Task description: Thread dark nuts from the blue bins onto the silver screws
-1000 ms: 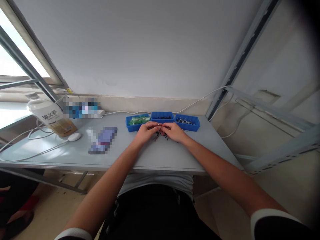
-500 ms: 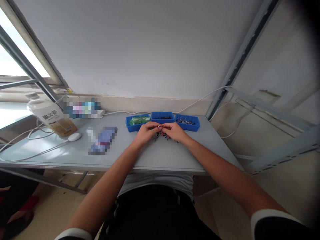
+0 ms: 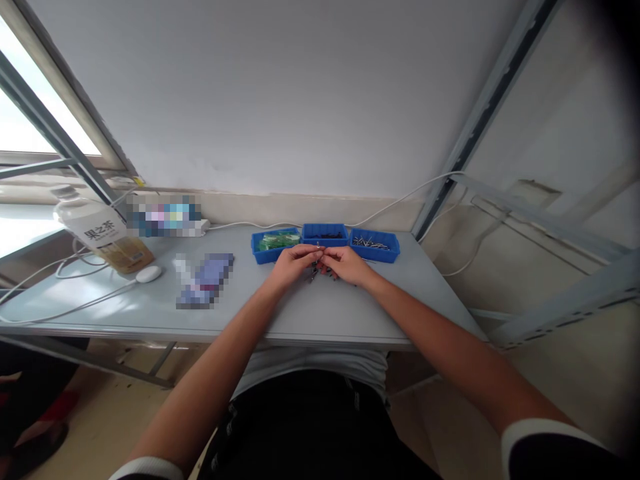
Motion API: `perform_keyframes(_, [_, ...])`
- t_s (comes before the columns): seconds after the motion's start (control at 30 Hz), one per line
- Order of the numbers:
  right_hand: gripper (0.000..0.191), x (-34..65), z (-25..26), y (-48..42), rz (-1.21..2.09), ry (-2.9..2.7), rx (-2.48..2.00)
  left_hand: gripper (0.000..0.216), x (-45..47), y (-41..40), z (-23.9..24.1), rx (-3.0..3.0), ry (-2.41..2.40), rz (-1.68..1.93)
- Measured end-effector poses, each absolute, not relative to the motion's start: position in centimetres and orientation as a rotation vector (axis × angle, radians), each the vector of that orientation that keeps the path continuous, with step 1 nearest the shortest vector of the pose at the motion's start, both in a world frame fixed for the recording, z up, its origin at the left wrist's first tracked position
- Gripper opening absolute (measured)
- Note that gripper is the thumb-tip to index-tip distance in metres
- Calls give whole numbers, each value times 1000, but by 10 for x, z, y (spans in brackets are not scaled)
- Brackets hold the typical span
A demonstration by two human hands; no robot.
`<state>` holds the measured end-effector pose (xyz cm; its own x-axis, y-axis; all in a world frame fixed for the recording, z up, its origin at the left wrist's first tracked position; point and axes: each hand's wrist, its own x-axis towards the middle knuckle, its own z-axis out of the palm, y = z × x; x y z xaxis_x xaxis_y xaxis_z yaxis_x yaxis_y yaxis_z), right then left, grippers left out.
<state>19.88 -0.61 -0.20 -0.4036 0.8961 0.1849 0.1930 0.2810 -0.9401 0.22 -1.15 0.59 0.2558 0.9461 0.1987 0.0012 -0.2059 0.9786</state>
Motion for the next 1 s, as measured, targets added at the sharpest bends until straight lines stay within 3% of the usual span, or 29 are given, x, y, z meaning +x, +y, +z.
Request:
perform_keyframes(0.77, [35, 199, -2, -6, 1426, -1553, -876, 48, -1, -11, 6, 1503, 963, 1136])
perform_keyframes(1.0, [35, 213, 3, 8, 1320, -1050, -920, 52, -2, -7, 2, 1578, 1119, 1161])
